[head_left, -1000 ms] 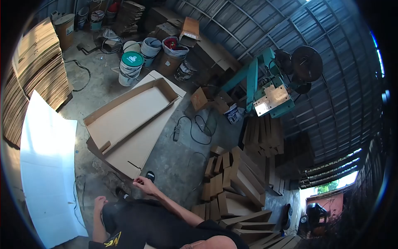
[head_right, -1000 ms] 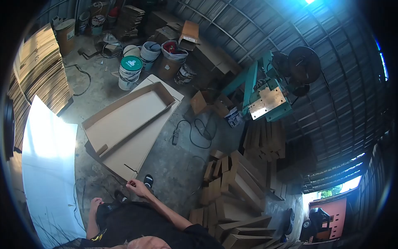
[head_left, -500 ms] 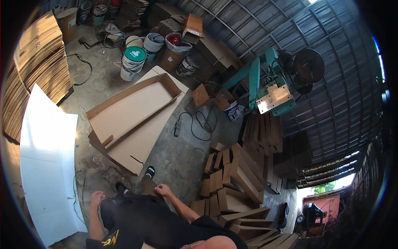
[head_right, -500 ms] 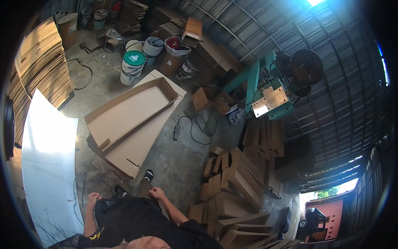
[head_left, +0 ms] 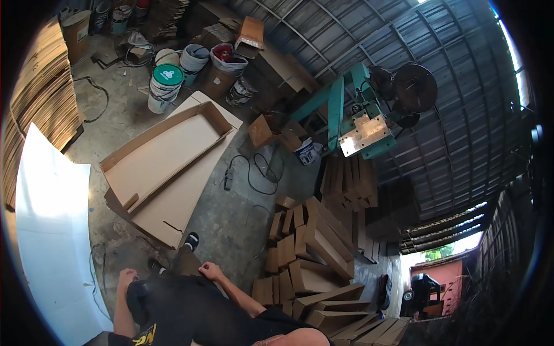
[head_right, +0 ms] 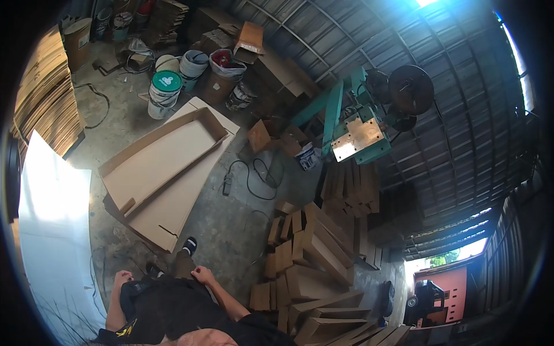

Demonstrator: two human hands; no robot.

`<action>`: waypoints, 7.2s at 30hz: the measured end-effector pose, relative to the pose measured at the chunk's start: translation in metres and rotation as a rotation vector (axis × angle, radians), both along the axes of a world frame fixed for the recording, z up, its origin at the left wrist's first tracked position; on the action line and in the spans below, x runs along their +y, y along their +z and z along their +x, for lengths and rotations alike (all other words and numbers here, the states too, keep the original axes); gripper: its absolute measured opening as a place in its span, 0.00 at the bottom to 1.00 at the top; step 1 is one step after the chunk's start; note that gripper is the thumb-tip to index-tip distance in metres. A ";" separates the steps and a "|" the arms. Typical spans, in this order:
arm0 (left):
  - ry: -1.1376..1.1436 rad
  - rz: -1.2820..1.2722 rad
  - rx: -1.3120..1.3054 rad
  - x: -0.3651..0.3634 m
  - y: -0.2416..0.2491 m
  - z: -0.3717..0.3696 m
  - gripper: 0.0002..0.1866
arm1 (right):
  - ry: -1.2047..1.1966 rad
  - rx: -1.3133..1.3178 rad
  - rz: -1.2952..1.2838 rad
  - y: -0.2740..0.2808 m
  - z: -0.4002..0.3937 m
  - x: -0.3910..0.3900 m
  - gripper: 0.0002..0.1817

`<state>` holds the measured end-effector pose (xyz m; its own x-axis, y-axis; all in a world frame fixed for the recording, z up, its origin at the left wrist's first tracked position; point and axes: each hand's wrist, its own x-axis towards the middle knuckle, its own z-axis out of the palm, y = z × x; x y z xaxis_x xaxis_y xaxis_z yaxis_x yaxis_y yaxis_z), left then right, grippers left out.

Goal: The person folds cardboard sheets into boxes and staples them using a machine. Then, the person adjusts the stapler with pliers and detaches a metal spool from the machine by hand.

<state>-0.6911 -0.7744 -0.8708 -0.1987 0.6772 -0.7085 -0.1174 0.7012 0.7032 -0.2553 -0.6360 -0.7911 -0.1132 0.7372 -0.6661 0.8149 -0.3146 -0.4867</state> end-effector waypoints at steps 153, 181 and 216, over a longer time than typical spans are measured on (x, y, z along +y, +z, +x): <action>-1.169 1.322 -0.453 0.994 0.637 0.631 0.22 | -1.190 0.384 0.024 -0.036 0.327 0.227 0.13; -1.915 1.758 0.718 1.011 0.701 0.676 0.11 | -1.374 0.323 -0.190 -0.011 0.351 0.303 0.14; -0.197 2.499 0.726 0.994 0.621 0.707 0.11 | -1.210 0.545 -0.168 0.011 0.342 0.338 0.10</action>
